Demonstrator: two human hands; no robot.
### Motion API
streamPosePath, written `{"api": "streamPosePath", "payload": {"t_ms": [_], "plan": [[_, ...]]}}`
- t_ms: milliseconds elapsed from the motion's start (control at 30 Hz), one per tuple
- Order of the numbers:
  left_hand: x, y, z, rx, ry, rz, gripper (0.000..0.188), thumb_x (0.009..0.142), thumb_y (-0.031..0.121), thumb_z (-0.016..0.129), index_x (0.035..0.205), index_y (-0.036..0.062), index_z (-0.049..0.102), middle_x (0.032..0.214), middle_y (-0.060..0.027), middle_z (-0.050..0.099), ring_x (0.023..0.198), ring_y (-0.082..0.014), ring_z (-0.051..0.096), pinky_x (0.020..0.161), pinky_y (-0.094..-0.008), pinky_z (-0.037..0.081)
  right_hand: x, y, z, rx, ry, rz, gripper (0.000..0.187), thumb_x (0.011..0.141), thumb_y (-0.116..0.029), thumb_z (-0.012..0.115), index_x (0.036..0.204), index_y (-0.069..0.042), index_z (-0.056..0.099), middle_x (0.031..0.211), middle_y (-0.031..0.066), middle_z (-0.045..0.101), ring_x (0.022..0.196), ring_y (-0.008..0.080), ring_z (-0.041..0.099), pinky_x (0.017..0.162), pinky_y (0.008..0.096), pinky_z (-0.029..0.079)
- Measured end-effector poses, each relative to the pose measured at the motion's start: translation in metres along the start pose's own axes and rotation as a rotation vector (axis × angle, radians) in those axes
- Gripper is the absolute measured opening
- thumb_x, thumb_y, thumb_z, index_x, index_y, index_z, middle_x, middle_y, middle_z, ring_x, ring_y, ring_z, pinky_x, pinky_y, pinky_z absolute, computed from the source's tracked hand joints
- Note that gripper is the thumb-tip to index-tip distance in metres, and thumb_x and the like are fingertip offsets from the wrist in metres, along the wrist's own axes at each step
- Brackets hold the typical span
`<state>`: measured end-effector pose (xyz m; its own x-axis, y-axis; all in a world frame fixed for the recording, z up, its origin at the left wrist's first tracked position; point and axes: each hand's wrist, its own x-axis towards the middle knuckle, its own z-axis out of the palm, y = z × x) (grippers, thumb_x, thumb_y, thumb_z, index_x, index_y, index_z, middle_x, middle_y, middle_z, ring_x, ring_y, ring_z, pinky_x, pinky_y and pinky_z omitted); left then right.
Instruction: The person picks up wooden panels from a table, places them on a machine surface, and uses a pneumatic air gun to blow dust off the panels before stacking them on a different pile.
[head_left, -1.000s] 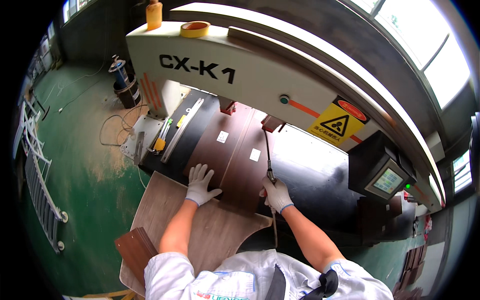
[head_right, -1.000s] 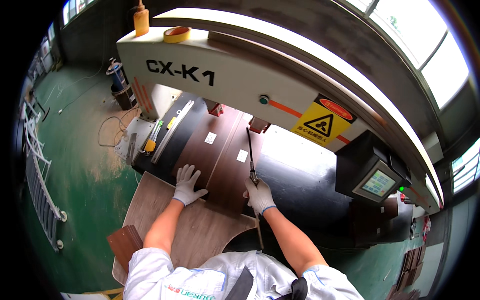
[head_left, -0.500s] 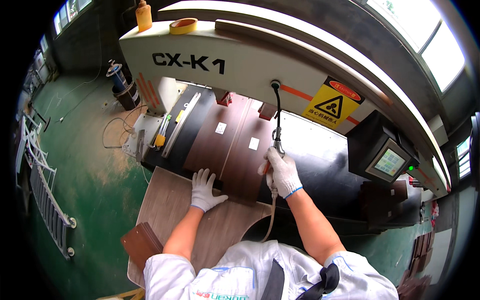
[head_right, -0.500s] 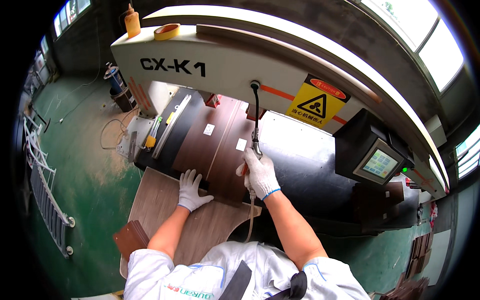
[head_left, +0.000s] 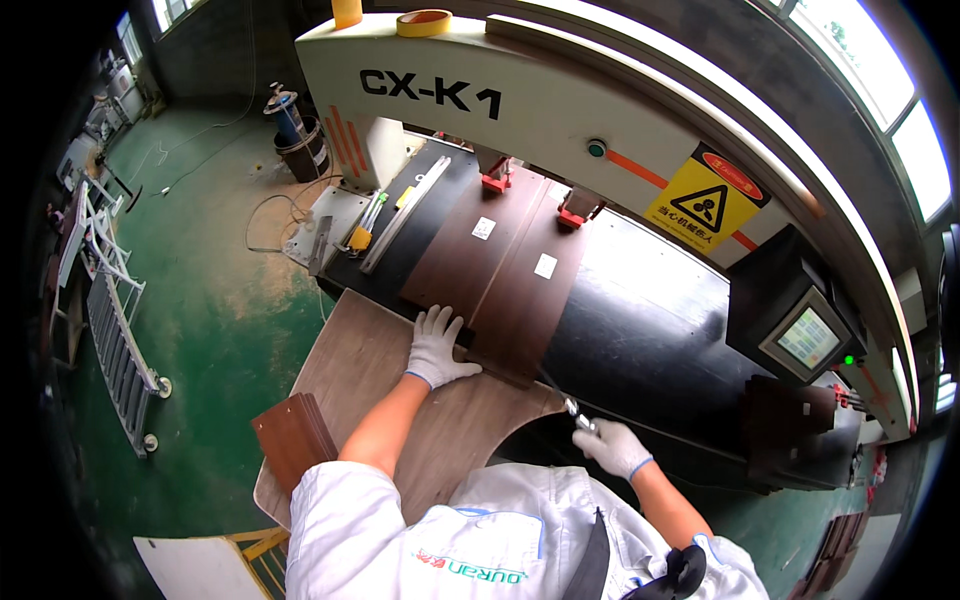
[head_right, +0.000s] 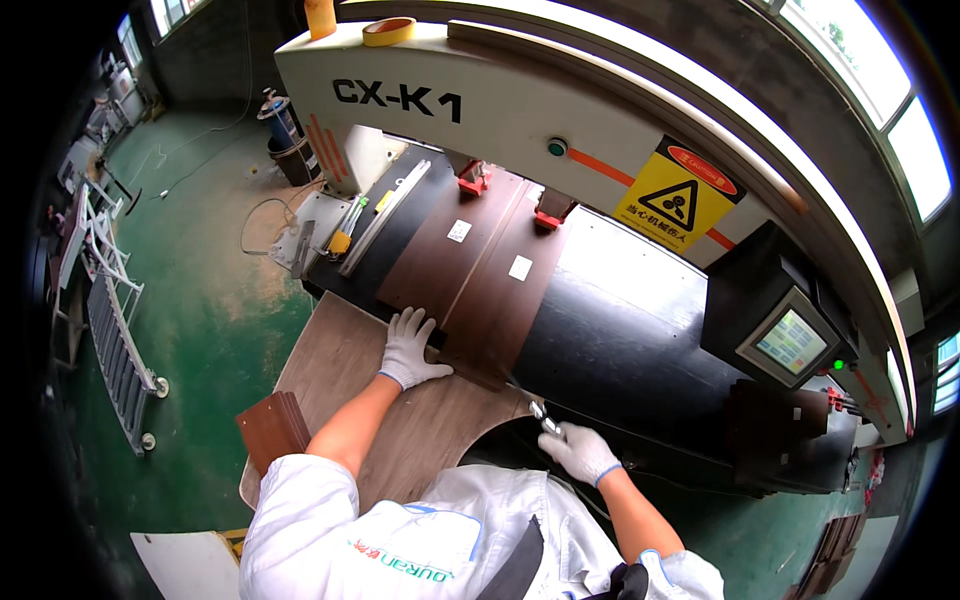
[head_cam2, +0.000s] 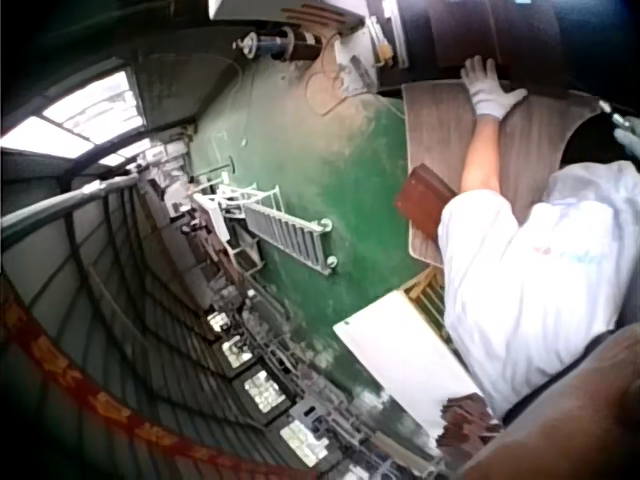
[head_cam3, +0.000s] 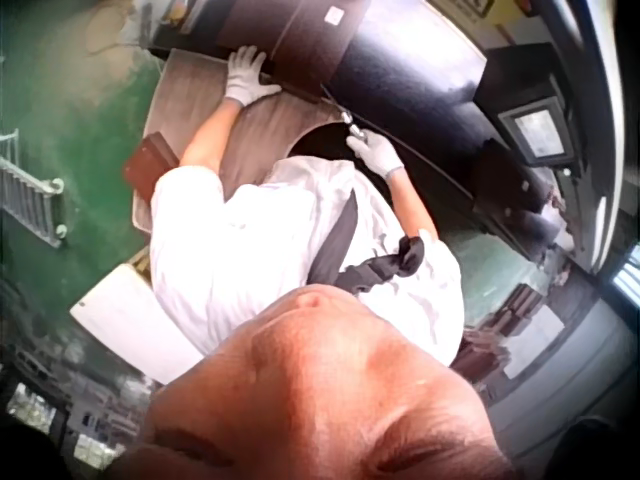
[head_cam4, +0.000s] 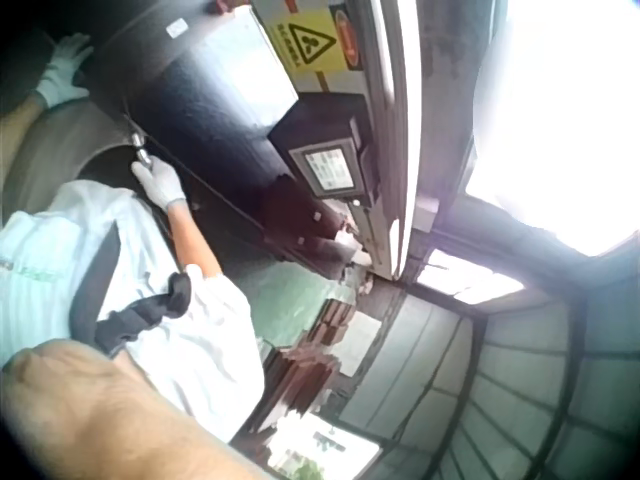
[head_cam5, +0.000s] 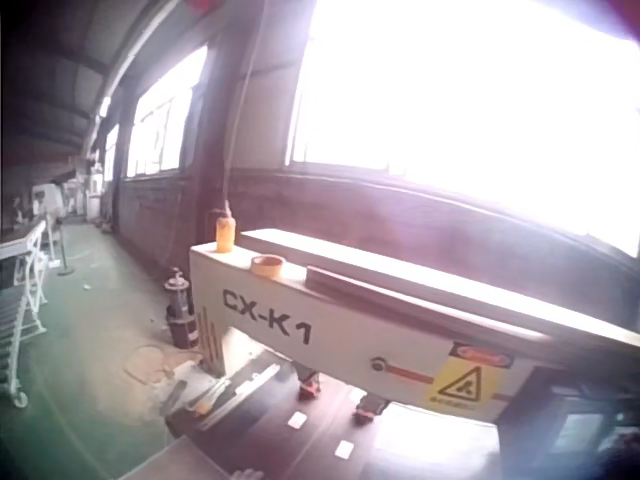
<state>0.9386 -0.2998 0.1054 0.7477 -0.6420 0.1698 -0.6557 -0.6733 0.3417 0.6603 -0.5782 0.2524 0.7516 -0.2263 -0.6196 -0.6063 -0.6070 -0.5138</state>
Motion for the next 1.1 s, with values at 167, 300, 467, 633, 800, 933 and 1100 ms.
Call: {"api": "streamPosePath", "payload": {"t_ms": [167, 300, 467, 633, 800, 933, 1100], "plan": [[0.004, -0.002, 0.007, -0.001, -0.025, 0.008, 0.109, 0.062, 0.072, 0.080, 0.145, 0.0054, 0.055, 0.159, -0.0226, 0.039, 0.151, -0.0455, 0.026, 0.125, -0.0594, 0.018, -0.022, 0.050, 0.021, -0.437, -0.181, -0.055, 0.054, 0.096, -0.061, 0.055, 0.107, -0.010, 0.073, 0.100, 0.0221, 0.075, 0.098, 0.0425, 0.071, 0.087, 0.0501, 0.055], [-0.003, -0.004, 0.005, 0.028, -0.024, -0.019, 0.109, 0.060, 0.070, 0.082, 0.143, 0.0054, 0.056, 0.157, -0.0224, 0.041, 0.150, -0.0461, 0.029, 0.123, -0.0590, 0.023, -0.035, 0.053, 0.026, -0.273, 0.014, 0.194, 0.056, 0.096, -0.062, 0.054, 0.105, -0.010, 0.074, 0.099, 0.0215, 0.075, 0.098, 0.0421, 0.071, 0.087, 0.0497, 0.055], [0.001, -0.002, 0.009, 0.032, 0.032, 0.009, 0.107, 0.058, 0.067, 0.085, 0.141, 0.0053, 0.058, 0.155, -0.0228, 0.044, 0.148, -0.0473, 0.032, 0.121, -0.0590, 0.027, -0.037, 0.083, 0.050, -0.207, -0.012, 0.115, 0.062, 0.095, -0.062, 0.055, 0.104, -0.003, 0.072, 0.096, 0.0262, 0.074, 0.098, 0.0438, 0.071, 0.088, 0.0498, 0.054], [0.004, 0.002, 0.008, 0.019, 0.020, 0.016, 0.107, 0.058, 0.065, 0.086, 0.142, 0.0044, 0.057, 0.154, -0.0223, 0.044, 0.148, -0.0462, 0.032, 0.122, -0.0579, 0.027, -0.033, 0.058, 0.047, 0.092, 0.284, 0.220, 0.056, 0.097, -0.054, 0.056, 0.102, -0.001, 0.072, 0.095, 0.0276, 0.073, 0.097, 0.0466, 0.069, 0.084, 0.0523, 0.053], [-0.004, -0.003, 0.014, 0.027, 0.042, 0.009, 0.108, 0.059, 0.062, 0.088, 0.144, 0.0033, 0.054, 0.156, -0.0223, 0.042, 0.150, -0.0444, 0.030, 0.123, -0.0560, 0.026, -0.022, 0.104, 0.051, 0.011, 0.196, 0.242, 0.058, 0.097, -0.057, 0.056, 0.100, -0.001, 0.072, 0.099, 0.0273, 0.073, 0.100, 0.0453, 0.069, 0.086, 0.0509, 0.053], [-0.003, 0.002, 0.014, 0.016, -0.011, -0.021, 0.109, 0.062, 0.062, 0.086, 0.147, 0.0027, 0.051, 0.160, -0.0227, 0.038, 0.152, -0.0430, 0.027, 0.125, -0.0565, 0.021, -0.024, 0.138, 0.053, -0.096, 0.231, 0.229, 0.051, 0.096, -0.051, 0.057, 0.093, -0.003, 0.072, 0.088, 0.0222, 0.074, 0.091, 0.0414, 0.071, 0.079, 0.0477, 0.053], [-0.002, 0.002, 0.015, 0.034, -0.008, -0.004, 0.109, 0.062, 0.062, 0.086, 0.146, 0.0030, 0.051, 0.160, -0.0226, 0.038, 0.152, -0.0434, 0.027, 0.124, -0.0566, 0.022, 0.005, 0.166, 0.047, 0.798, 0.517, 0.399, 0.043, 0.098, -0.047, 0.059, 0.080, -0.007, 0.062, 0.062, 0.0076, 0.062, 0.046, 0.0166, 0.052, 0.045, 0.0350, 0.040]]}}
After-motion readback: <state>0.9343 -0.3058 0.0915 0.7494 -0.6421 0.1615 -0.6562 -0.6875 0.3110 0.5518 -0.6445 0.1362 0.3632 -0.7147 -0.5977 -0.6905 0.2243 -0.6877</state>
